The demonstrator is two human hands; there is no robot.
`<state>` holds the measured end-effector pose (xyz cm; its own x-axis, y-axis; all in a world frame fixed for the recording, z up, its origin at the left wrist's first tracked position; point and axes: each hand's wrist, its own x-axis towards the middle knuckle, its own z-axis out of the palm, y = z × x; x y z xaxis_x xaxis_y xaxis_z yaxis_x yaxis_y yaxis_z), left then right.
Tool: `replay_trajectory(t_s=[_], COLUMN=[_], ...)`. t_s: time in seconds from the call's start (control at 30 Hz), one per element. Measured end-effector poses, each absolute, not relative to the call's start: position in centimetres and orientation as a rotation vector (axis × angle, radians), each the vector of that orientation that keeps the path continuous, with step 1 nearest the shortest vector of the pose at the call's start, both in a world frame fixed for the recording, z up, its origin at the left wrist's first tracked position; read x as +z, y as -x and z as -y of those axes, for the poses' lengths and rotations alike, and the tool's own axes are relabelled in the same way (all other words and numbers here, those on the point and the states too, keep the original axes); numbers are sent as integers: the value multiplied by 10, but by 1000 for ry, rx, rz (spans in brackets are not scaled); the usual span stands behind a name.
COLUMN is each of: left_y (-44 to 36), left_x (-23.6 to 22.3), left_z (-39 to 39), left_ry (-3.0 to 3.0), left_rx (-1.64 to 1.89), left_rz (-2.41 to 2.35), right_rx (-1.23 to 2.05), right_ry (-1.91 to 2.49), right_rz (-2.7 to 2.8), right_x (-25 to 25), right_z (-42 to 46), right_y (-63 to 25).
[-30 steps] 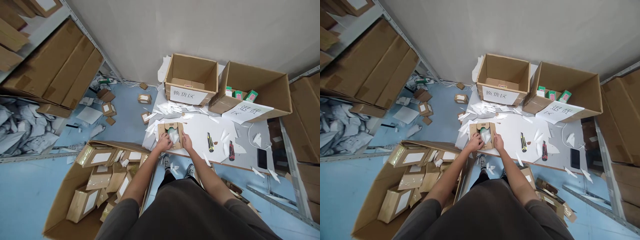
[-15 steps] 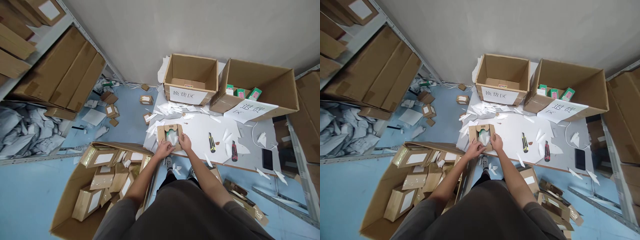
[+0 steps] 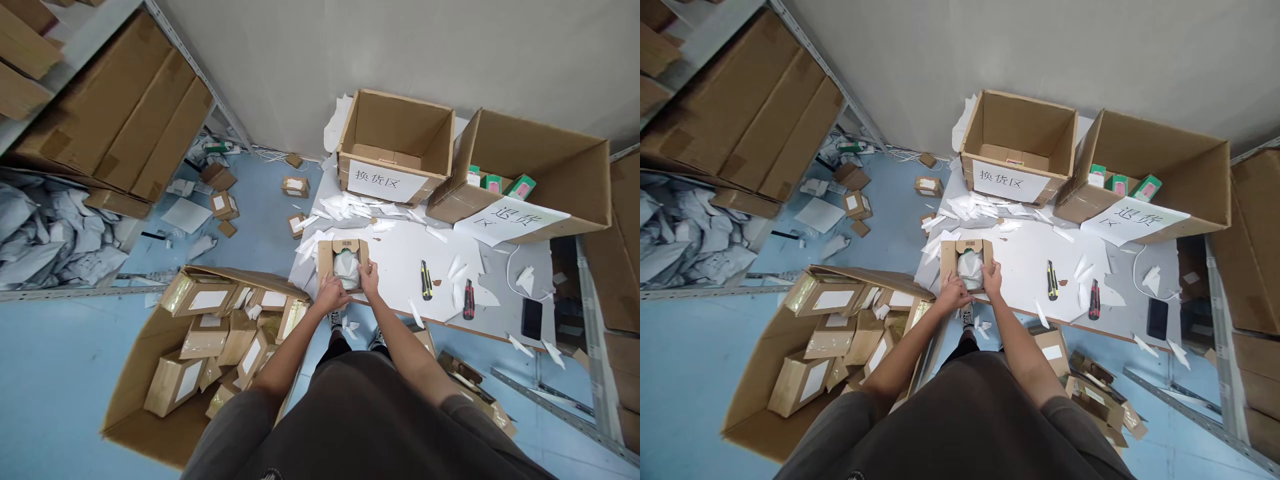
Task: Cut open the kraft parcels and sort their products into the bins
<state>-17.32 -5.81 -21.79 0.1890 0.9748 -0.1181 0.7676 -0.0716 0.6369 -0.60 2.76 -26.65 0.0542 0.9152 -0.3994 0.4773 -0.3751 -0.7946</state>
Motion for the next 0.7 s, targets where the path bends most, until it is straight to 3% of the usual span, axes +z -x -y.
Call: replay_trajectory(t_s=[0.23, 0.47, 0.7], left_y=[168, 163, 169], left_x=[-236, -242, -247], left_z=[77, 75, 79], left_ry=[-1847, -1942, -1825], left_rx=[668, 764, 856], left_rz=[-1860, -1777, -1706], right_rx=[1157, 528, 858], right_ry=[1910, 1576, 1258], right_rz=[1621, 2151, 2610], right_x=[-262, -222, -216], right_z=[-33, -55, -78], right_y=[1, -3, 38])
